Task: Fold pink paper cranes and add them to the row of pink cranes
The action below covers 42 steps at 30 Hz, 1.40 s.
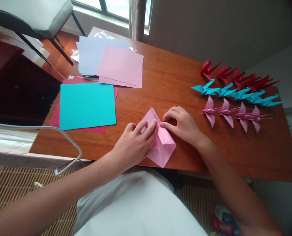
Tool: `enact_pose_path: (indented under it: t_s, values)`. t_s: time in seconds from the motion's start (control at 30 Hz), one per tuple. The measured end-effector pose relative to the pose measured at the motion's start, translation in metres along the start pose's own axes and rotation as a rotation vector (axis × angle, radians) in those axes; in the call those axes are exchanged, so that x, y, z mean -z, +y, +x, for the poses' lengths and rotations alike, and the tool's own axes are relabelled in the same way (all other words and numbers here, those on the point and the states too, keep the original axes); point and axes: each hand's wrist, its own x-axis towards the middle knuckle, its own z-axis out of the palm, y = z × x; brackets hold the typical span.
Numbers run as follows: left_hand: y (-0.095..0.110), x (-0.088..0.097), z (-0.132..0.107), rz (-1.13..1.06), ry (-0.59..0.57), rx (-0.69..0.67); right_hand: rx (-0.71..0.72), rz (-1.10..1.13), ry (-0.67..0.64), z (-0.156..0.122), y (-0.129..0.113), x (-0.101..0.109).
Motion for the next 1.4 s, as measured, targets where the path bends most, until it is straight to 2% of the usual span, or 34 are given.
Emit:
enact_pose_path:
  t_s: [0.3,0.5,0.77,0.97,1.17,1.3,1.4]
  values:
    - [0.000,0.001,0.001,0.007,-0.019,-0.001,-0.041,-0.117,0.095,0.029,-0.003,-0.015]
    - [0.000,0.002,0.000,0.000,-0.027,0.002,-0.026,-0.183,0.087,0.053,-0.007,-0.016]
    - [0.001,0.003,0.000,-0.002,-0.031,0.010,-0.070,-0.175,0.106,0.067,-0.007,-0.017]
    - [0.000,0.004,0.000,-0.018,-0.033,0.010,0.008,-0.048,0.024,0.046,0.005,-0.003]
    - [0.000,0.003,0.000,-0.030,-0.028,0.015,0.056,-0.089,-0.091,0.012,0.010,0.012]
    - [0.001,0.003,0.000,-0.031,-0.028,0.015,0.069,-0.093,-0.140,0.008,0.010,0.016]
    - [0.001,0.003,0.000,-0.026,-0.026,0.013,0.035,-0.126,-0.106,0.015,0.007,0.013]
